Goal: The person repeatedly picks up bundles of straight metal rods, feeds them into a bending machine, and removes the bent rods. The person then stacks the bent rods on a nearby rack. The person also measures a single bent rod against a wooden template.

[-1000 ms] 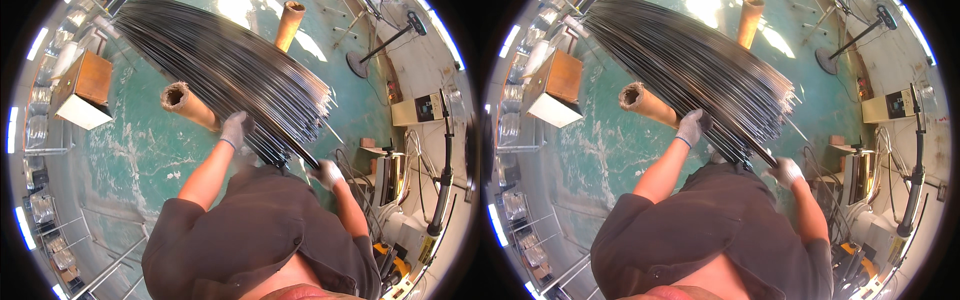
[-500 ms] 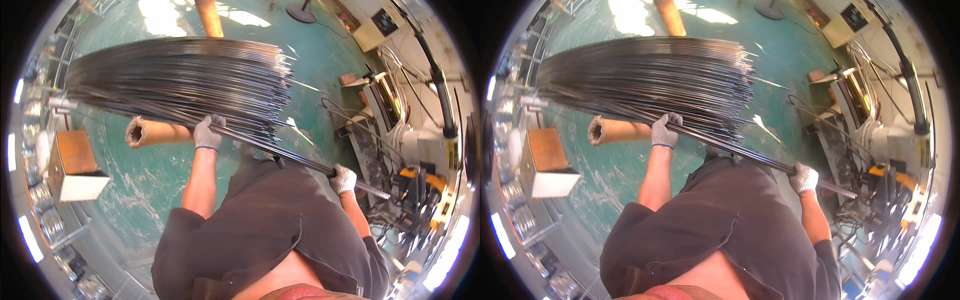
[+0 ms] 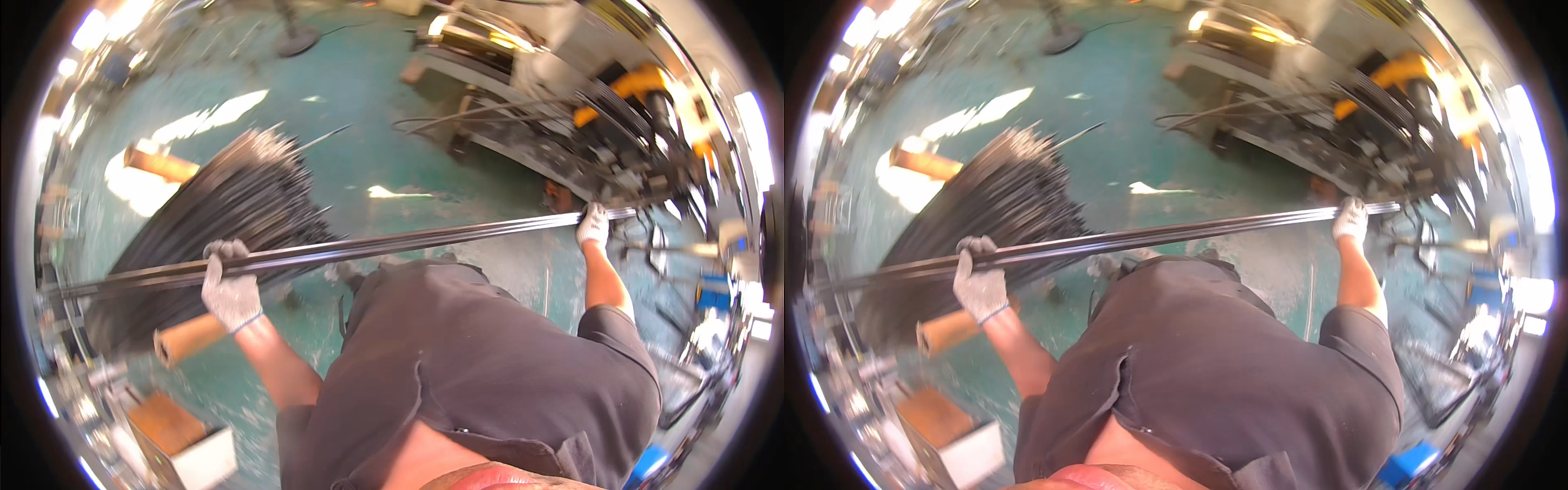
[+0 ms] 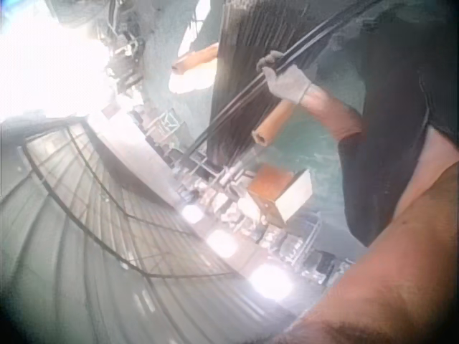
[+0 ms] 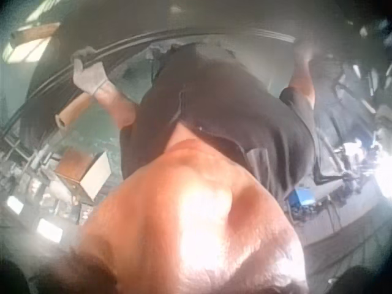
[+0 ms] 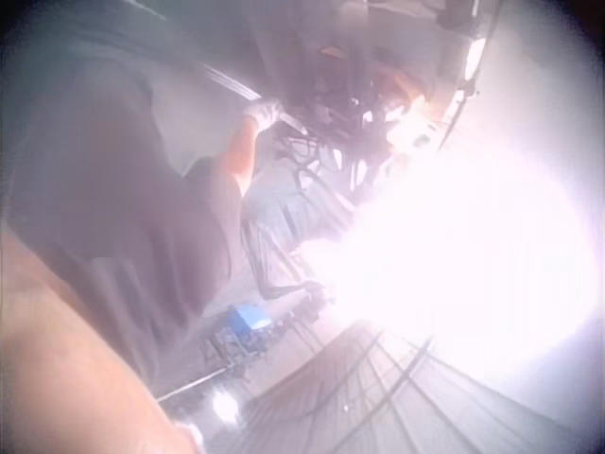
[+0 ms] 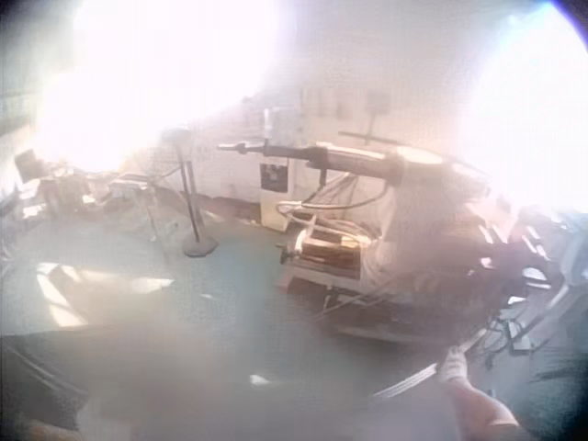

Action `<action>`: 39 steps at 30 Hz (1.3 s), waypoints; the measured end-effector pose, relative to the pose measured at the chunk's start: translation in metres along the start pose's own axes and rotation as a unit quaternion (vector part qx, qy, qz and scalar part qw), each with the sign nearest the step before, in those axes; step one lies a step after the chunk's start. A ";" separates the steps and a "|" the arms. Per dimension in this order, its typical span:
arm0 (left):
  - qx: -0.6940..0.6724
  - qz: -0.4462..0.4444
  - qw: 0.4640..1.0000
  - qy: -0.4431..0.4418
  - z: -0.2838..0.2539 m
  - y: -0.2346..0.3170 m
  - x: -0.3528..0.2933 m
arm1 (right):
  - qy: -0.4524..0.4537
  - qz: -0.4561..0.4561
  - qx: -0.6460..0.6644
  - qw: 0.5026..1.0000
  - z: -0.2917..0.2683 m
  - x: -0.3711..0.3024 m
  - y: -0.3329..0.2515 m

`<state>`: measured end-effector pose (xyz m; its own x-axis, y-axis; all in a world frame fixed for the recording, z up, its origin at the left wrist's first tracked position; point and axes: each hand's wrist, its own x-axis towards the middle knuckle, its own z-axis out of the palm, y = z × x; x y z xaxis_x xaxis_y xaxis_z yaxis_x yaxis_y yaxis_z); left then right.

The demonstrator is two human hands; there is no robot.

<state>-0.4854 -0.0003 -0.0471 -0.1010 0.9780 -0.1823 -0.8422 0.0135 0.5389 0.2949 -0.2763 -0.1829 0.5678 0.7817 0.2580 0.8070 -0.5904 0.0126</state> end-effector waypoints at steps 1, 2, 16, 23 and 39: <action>0.021 -0.005 1.000 -0.015 0.029 -0.027 -0.006 | 0.054 0.146 -0.017 0.988 0.014 -0.007 0.021; 0.043 -0.007 0.999 -0.031 0.061 -0.057 -0.015 | 0.109 0.287 -0.033 0.951 0.024 -0.016 0.026; 0.082 -0.203 0.927 -0.306 0.279 -0.263 0.026 | 0.112 0.402 0.860 0.294 -0.083 0.045 0.026; 0.023 -0.202 0.916 -0.346 0.318 -0.359 0.092 | 0.300 0.383 0.825 0.288 -0.042 0.095 0.173; 0.020 -0.365 0.871 -0.329 0.392 -0.541 0.133 | 0.245 0.442 0.745 0.435 -0.072 0.224 0.250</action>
<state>0.1647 0.2043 -0.0404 0.7899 0.6131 0.0157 -0.5346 0.6758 0.5074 0.6127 -0.2634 -0.0526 0.9550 0.0297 -0.2952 -0.2758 0.4553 -0.8466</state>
